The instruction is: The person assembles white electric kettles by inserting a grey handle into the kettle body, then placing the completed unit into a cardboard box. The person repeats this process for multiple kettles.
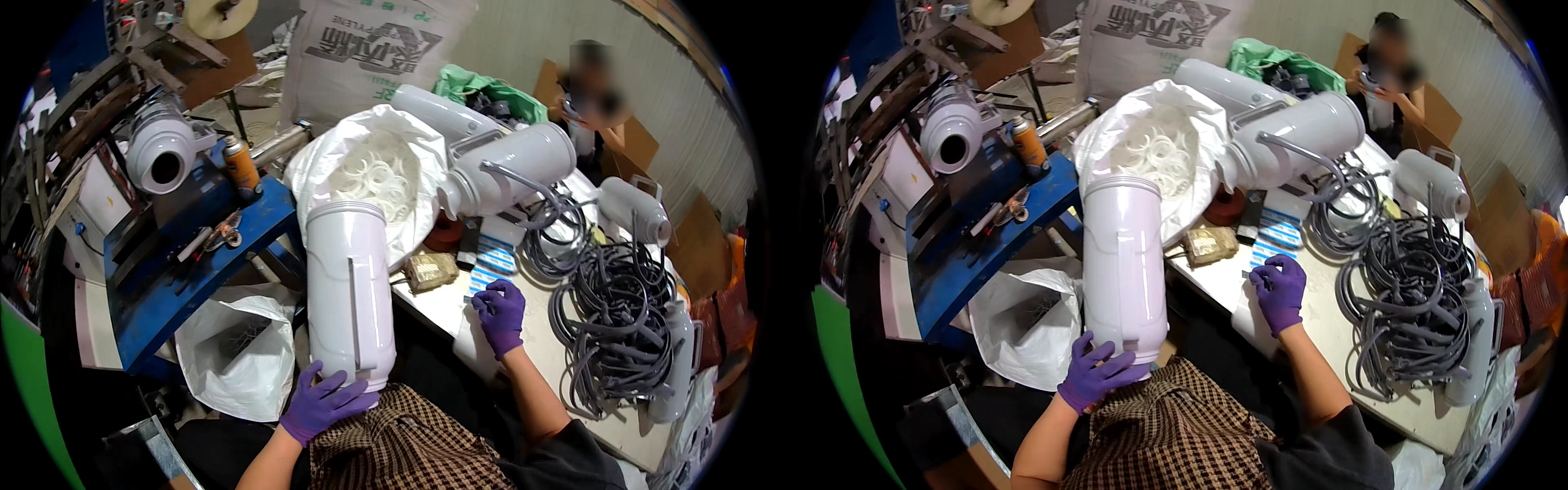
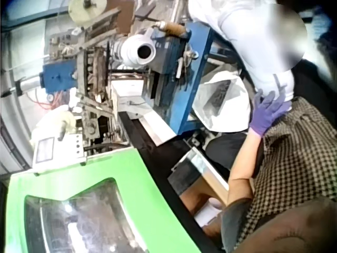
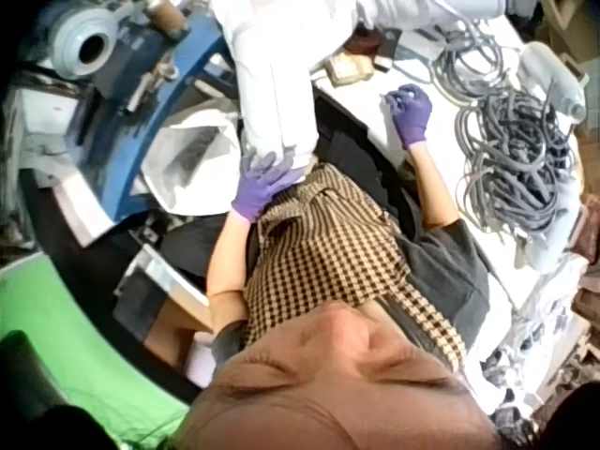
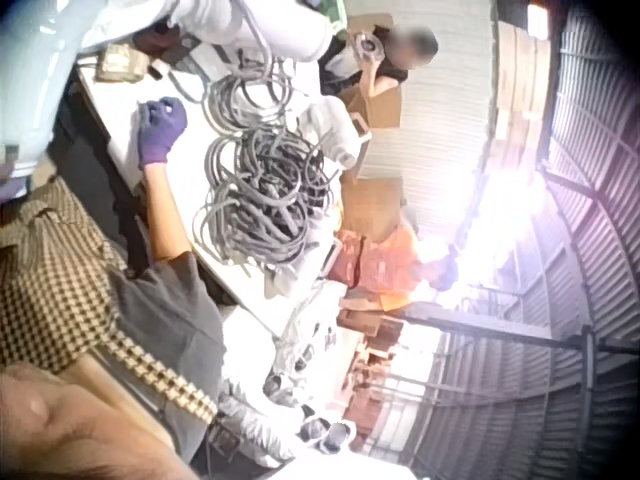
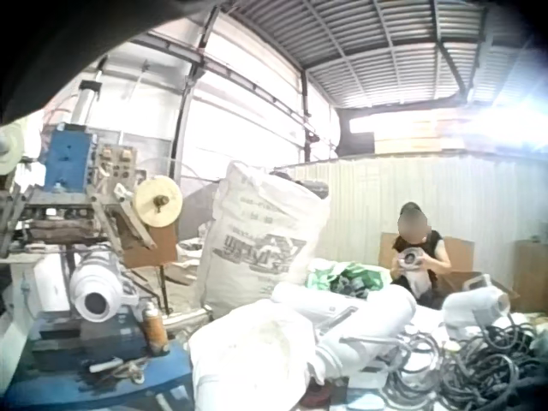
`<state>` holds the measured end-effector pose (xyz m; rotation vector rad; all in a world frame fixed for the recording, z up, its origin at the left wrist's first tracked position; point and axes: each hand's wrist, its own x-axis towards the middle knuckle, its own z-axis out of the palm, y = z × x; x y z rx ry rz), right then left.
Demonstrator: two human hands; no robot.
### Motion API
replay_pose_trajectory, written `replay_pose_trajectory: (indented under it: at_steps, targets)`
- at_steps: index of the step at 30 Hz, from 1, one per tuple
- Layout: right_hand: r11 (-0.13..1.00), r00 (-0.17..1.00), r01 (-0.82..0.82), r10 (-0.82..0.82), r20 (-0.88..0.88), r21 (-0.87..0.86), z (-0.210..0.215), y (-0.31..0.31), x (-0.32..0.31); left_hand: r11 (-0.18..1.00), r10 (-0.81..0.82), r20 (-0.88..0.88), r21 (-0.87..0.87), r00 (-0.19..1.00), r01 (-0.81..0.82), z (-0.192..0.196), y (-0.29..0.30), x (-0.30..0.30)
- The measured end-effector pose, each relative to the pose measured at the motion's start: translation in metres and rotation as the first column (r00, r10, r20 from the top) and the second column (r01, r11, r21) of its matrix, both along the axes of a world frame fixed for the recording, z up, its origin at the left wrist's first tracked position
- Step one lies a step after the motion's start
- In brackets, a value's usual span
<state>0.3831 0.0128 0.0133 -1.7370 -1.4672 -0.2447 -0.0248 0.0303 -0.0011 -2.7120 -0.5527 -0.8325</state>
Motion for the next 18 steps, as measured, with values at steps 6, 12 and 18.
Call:
replay_pose_trajectory:
  at_steps: [6,12,18]
  targets:
    - [0.924,0.838,-0.373,0.374,-0.397,0.082,0.092,0.071,-0.064,1.0,-0.023,-0.027,-0.004,0.999,0.023,0.006,0.001,0.005]
    - [0.788,0.754,-0.604,0.518,-0.404,-0.119,0.107,0.167,-0.109,1.0,0.002,-0.068,0.003,0.998,-0.002,-0.005,-0.001,-0.003]
    - [0.771,0.734,-0.609,0.457,-0.503,-0.187,0.098,0.187,-0.104,0.999,-0.028,-0.055,-0.033,0.998,0.027,-0.002,0.002,-0.004]
